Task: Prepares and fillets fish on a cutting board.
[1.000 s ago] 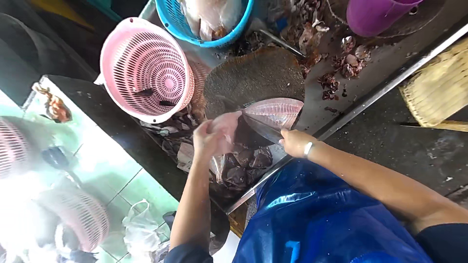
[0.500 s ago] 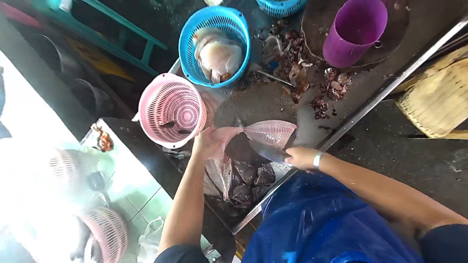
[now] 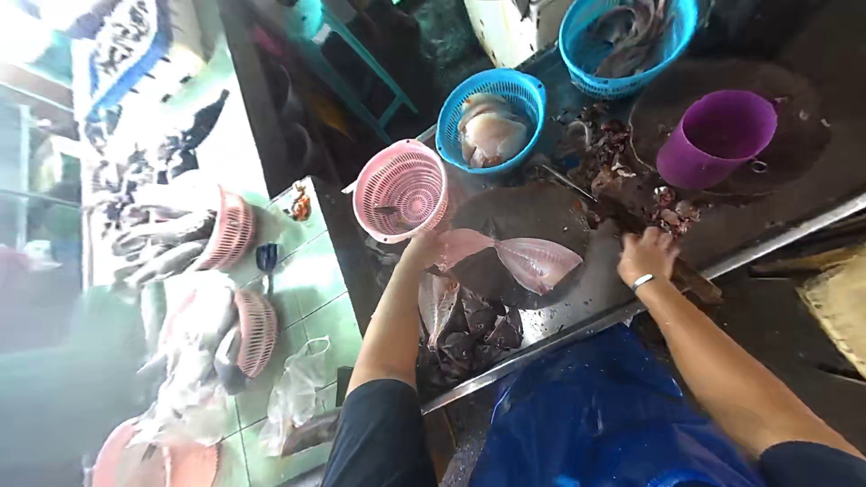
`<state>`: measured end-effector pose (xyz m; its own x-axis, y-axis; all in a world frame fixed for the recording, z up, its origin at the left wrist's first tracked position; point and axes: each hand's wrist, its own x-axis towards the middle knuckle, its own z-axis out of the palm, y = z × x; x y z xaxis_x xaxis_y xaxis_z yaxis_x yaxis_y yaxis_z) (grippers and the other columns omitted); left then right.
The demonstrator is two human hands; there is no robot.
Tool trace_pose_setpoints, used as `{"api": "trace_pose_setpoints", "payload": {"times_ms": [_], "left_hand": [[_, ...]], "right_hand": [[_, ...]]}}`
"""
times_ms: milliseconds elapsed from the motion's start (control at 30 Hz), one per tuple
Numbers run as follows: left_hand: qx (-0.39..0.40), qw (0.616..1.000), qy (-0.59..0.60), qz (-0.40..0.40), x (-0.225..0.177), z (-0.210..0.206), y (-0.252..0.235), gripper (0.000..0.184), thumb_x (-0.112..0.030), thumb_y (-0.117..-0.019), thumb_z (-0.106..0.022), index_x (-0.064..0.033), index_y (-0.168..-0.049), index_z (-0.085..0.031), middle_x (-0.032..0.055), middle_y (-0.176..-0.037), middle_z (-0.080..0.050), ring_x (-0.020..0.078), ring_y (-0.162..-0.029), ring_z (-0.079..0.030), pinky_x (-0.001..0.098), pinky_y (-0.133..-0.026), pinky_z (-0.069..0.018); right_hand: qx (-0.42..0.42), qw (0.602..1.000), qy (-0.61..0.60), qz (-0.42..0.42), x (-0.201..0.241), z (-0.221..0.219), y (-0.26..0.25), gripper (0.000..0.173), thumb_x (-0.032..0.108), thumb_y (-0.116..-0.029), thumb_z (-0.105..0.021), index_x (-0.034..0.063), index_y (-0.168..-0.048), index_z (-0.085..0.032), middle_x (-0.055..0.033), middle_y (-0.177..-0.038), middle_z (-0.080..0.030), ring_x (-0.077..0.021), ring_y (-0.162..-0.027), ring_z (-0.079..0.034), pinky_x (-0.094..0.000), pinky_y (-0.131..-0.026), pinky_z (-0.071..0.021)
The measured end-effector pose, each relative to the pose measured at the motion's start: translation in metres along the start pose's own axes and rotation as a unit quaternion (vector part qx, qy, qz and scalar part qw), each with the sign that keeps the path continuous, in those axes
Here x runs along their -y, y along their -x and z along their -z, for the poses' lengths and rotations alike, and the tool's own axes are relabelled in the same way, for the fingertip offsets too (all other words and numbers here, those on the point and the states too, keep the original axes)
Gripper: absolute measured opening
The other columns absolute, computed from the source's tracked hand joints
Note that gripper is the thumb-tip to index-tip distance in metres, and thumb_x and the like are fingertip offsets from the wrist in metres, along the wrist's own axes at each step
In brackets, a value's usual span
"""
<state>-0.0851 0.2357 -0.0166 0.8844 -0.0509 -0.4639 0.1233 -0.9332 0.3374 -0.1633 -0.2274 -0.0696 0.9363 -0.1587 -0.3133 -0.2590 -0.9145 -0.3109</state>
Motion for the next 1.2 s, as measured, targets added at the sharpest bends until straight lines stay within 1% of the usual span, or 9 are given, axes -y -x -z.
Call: {"api": "trace_pose_setpoints", "payload": {"times_ms": [100,267,433,600,700,833,933,1033,1200], "left_hand": [[-0.034,0.998,-0.013,0.046,-0.001,-0.014,0.009,0.042,-0.033,-0.1000,-0.066,-0.0094,-0.135,-0.062,0.0226,-0.123,-0.068,0.0433,-0.116,-0.065,0.0703,-0.098,-0.0486],[-0.064,0.992,-0.084,0.069,0.002,-0.023,0.022,0.046,-0.030,-0.0826,-0.082,-0.0114,-0.122,-0.070,0.0204,-0.114,-0.072,0.0437,-0.109,-0.068,0.0709,-0.090,-0.0520],[0.078,0.996,-0.052,-0.005,-0.034,-0.001,0.085,0.042,-0.027,-0.0807,-0.088,-0.0045,-0.112,-0.072,0.0209,-0.101,-0.072,0.0399,-0.096,-0.070,0.0662,-0.087,-0.0547],[0.361,0.903,-0.192,-0.134,-0.088,0.002,0.062,0.034,-0.016,-0.0813,-0.085,-0.0043,-0.111,-0.073,0.0170,-0.102,-0.072,0.0350,-0.099,-0.069,0.0615,-0.088,-0.0536],[0.273,0.904,-0.239,-0.227,-0.155,-0.017,0.011,0.031,-0.016,-0.0861,-0.080,-0.0117,-0.117,-0.073,0.0154,-0.109,-0.072,0.0371,-0.107,-0.067,0.0652,-0.091,-0.0521],[-0.068,0.966,0.001,-0.249,-0.176,-0.053,-0.017,0.068,-0.016,-0.0863,-0.079,-0.0223,-0.149,-0.053,0.0141,-0.150,-0.052,0.0388,-0.143,-0.042,0.0620,-0.116,-0.0363],[-0.175,0.938,0.292,-0.068,-0.137,-0.134,0.073,0.056,-0.023,-0.0990,-0.067,-0.0089,-0.149,-0.046,0.0136,-0.141,-0.059,0.0238,-0.129,-0.059,0.0462,-0.107,-0.0516],[-0.109,0.827,0.528,0.157,-0.125,-0.222,0.151,0.051,-0.029,-0.1024,-0.060,-0.0003,-0.142,-0.043,0.0167,-0.116,-0.063,0.0238,-0.095,-0.067,0.0414,-0.079,-0.0586],[0.141,0.729,0.650,0.162,-0.154,-0.272,0.180,0.046,-0.031,-0.1037,-0.058,-0.0011,-0.139,-0.055,0.0141,-0.119,-0.070,0.0221,-0.106,-0.069,0.0431,-0.095,-0.0581]], "right_hand": [[0.018,0.985,-0.038,0.169,0.076,-0.021,-0.003,0.057,0.044,-0.0978,-0.067,0.0093,-0.143,-0.059,-0.0270,-0.144,-0.054,-0.0516,-0.138,-0.044,-0.0765,-0.105,-0.0367],[0.241,0.959,-0.030,0.147,0.149,-0.021,-0.026,0.075,0.031,-0.0754,-0.090,-0.0005,-0.136,-0.058,-0.0274,-0.126,-0.066,-0.0464,-0.120,-0.062,-0.0704,-0.098,-0.0484],[0.318,0.905,-0.063,0.276,0.108,-0.031,-0.020,0.069,0.023,-0.0671,-0.097,-0.0008,-0.124,-0.066,-0.0242,-0.112,-0.071,-0.0419,-0.105,-0.069,-0.0657,-0.090,-0.0553],[0.527,0.802,-0.040,0.278,0.028,-0.037,0.027,0.060,0.025,-0.0843,-0.087,-0.0037,-0.131,-0.062,-0.0286,-0.122,-0.066,-0.0439,-0.116,-0.063,-0.0666,-0.102,-0.0464],[0.562,0.798,-0.150,0.160,-0.020,-0.054,0.058,0.063,0.024,-0.0876,-0.084,-0.0010,-0.139,-0.057,-0.0245,-0.127,-0.066,-0.0362,-0.118,-0.064,-0.0591,-0.105,-0.0485],[0.455,0.798,-0.392,-0.047,-0.049,-0.083,0.113,0.062,0.017,-0.0845,-0.084,0.0009,-0.137,-0.055,-0.0163,-0.115,-0.071,-0.0233,-0.099,-0.072,-0.0438,-0.090,-0.0615],[0.431,0.818,-0.376,-0.065,-0.045,-0.093,0.131,0.065,0.019,-0.0834,-0.084,0.0032,-0.140,-0.056,-0.0164,-0.125,-0.069,-0.0249,-0.111,-0.069,-0.0464,-0.099,-0.0574],[0.420,0.818,-0.385,-0.075,-0.039,-0.090,0.132,0.062,0.017,-0.0816,-0.086,0.0011,-0.135,-0.058,-0.0168,-0.119,-0.071,-0.0249,-0.105,-0.072,-0.0453,-0.095,-0.0603],[0.449,0.841,-0.301,0.010,-0.038,-0.071,0.116,0.061,0.024,-0.0770,-0.089,0.0021,-0.128,-0.064,-0.0134,-0.112,-0.073,-0.0215,-0.100,-0.073,-0.0436,-0.095,-0.0607]]}}
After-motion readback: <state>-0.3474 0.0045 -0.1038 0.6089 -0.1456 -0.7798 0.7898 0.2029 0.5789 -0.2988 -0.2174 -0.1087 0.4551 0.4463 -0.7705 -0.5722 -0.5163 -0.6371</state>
